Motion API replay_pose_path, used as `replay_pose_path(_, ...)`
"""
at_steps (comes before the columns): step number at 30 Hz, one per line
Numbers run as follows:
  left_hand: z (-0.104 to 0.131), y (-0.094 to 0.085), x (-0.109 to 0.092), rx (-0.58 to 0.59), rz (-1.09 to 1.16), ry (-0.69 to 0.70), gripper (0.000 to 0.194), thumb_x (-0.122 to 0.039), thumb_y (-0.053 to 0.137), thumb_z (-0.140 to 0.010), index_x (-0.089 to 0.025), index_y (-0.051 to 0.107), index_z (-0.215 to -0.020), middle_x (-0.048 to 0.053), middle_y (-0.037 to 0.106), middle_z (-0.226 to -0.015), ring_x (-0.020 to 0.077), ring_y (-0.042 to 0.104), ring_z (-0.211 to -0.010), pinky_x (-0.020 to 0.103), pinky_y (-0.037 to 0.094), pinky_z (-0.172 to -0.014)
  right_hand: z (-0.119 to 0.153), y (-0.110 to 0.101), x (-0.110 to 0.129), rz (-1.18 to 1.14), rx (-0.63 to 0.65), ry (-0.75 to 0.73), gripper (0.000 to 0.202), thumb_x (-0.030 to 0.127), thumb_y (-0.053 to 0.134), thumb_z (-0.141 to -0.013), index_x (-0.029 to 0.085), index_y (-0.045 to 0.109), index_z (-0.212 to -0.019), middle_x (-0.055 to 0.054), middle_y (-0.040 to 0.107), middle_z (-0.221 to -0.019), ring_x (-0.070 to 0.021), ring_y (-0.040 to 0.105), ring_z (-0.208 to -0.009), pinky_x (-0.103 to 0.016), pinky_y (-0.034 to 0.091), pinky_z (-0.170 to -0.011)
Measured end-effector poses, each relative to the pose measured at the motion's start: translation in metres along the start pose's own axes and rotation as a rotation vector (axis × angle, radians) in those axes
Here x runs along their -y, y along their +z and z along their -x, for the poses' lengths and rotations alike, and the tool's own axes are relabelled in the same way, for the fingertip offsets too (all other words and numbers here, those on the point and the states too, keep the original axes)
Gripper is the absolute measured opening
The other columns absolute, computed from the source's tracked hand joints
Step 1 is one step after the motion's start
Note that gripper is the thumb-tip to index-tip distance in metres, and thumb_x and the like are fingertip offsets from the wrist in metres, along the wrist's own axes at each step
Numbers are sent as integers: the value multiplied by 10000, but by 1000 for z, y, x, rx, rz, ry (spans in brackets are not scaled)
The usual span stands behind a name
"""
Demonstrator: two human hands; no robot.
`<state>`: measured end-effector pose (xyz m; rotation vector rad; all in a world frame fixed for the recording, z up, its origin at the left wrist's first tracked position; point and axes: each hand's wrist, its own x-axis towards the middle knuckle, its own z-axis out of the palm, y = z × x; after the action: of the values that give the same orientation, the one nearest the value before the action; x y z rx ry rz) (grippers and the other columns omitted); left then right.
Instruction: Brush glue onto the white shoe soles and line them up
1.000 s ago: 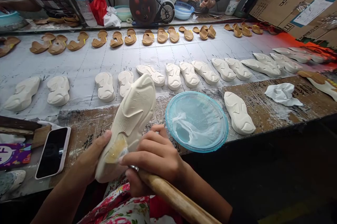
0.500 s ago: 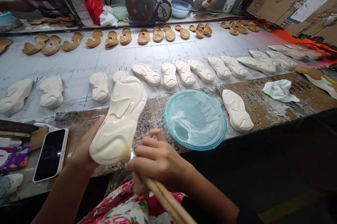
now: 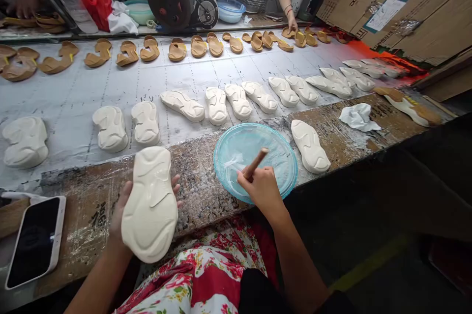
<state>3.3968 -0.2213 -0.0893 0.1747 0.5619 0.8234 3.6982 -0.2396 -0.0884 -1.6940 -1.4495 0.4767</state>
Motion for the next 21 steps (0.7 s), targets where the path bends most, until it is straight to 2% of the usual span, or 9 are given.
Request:
replay_pose_path(2, -4, -8, 5, -12, 16, 17, 564, -526, 326, -914, -186, 557, -1301, 138, 564, -1330, 328, 598, -1117, 534, 479, -929, 1, -2, 0, -1, 30, 24, 237, 355, 642, -719, 184, 610, -558, -4, 601, -533, -169, 565, -540, -276, 416, -597)
replay_pose_path(4, -5, -5, 6, -66, -36, -37, 568, -517, 333, -910, -145, 601, -1245, 160, 648, -1199, 335, 650, -996, 517, 519, -855, 3, -7, 4, -29, 21, 48, 265, 359, 604, -783, 177, 615, -591, 14, 544, -473, -143, 523, -479, -248, 390, -517)
replay_pose_path(6, -2, 9, 5, -190, -121, -93, 549, -511, 373, -899, -118, 645, -1169, 163, 711, -1015, 316, 679, -859, 465, 549, -773, 5, -13, 12, -90, 8, 44, 303, 351, 556, -848, 169, 603, -611, 39, 466, -415, -110, 449, -395, -225, 341, -430)
replay_pose_path(8, 1, 29, 5, -340, -245, -124, 485, -477, 452, -884, -97, 680, -1079, 145, 723, -853, 272, 677, -741, 381, 558, -693, 5, -17, 23, -174, 8, -11, 300, 339, 525, -879, 166, 606, -648, 44, 473, -426, -102, 448, -382, -220, 354, -416)
replay_pose_path(10, 6, 49, 6, -444, -380, -122, 413, -447, 531, -857, -95, 703, -987, 115, 709, -752, 227, 651, -660, 308, 541, -625, 3, -16, 37, -257, 14, -124, 227, 322, 533, -866, 177, 639, -728, 21, 576, -534, -122, 541, -487, -243, 441, -520)
replay_pose_path(11, 8, 58, 7, -456, -438, -119, 393, -453, 574, -832, -100, 710, -939, 99, 696, -712, 211, 635, -634, 284, 528, -601, 2, -15, 45, -301, 7, -220, 169, 295, 545, -850, 185, 652, -780, 9, 622, -607, -134, 575, -556, -271, 469, -597)
replay_pose_path(13, 13, 72, 10, -416, -527, -98, 388, -490, 639, -778, -117, 713, -856, 70, 671, -672, 184, 604, -611, 254, 509, -585, -3, -13, 61, -371, -40, -472, 107, 207, 565, -812, 193, 657, -864, -6, 655, -700, -147, 586, -638, -327, 463, -694)
replay_pose_path(16, 19, 86, 12, -297, -608, -63, 402, -529, 673, -741, -156, 711, -884, 35, 664, -686, 148, 559, -600, 224, 494, -584, -10, -15, 79, -366, -143, -748, 162, 104, 556, -775, 158, 644, -900, -15, 615, -663, -146, 551, -617, -353, 419, -671)
replay_pose_path(21, 24, 99, 10, -189, -766, -71, 456, -590, 615, -771, -203, 673, -1007, 32, 669, -738, 165, 574, -631, 246, 502, -592, -14, -25, 88, -233, -147, -836, 124, 97, 544, -762, 150, 627, -839, 9, 570, -622, -137, 537, -600, -385, 391, -720)
